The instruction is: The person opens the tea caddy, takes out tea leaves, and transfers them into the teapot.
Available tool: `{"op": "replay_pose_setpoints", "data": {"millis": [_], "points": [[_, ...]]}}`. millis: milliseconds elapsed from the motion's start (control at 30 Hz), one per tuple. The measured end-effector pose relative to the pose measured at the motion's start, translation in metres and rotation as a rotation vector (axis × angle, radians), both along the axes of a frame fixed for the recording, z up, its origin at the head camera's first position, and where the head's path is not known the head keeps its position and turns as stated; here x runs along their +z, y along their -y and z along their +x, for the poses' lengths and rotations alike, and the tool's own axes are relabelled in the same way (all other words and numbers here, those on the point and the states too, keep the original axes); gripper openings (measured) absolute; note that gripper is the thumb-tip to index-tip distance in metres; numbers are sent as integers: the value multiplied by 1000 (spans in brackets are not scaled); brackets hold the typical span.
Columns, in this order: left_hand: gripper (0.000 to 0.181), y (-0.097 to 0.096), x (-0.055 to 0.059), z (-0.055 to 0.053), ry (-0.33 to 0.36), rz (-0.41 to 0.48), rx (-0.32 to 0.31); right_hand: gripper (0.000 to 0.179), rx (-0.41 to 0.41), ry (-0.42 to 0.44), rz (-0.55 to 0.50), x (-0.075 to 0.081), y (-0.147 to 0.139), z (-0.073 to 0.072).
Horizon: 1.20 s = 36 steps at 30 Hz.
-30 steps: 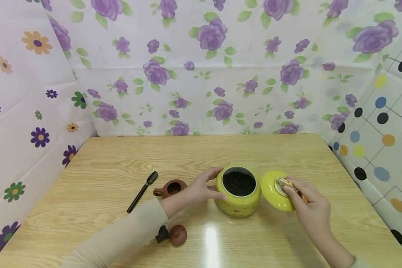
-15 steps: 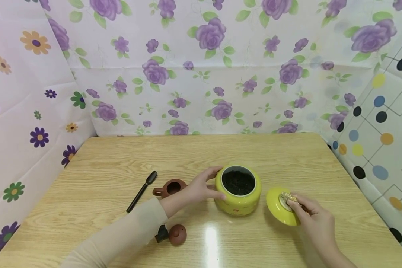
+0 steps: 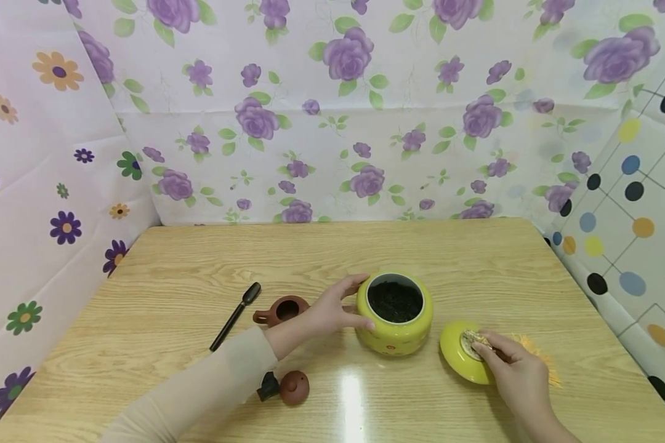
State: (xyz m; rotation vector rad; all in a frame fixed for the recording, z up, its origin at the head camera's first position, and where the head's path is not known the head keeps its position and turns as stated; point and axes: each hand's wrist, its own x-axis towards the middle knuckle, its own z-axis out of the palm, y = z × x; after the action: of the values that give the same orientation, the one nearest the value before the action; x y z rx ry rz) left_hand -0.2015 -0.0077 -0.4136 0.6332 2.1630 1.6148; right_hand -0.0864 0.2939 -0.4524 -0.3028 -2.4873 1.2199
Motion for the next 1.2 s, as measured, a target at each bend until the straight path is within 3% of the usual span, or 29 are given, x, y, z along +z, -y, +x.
{"op": "replay_pose_setpoints", "data": {"millis": [200,367,867,1033,1200], "points": [[86,1,0,1,-11,-3,1,31,19,58,65,-3,1,-1],[89,1,-1,0,0,3,-5,28,11,46,109,-4,2,1],[91,0,0,-2,1,-4,-2,29,12,52,118,-1,4,-1],[93,0,2,-3,-15,-32,-13,34,42,103,145,3,5,-1],[93,3,8,-1,-73,-138,-36,45,113,81,122,7,8,-1]]}}
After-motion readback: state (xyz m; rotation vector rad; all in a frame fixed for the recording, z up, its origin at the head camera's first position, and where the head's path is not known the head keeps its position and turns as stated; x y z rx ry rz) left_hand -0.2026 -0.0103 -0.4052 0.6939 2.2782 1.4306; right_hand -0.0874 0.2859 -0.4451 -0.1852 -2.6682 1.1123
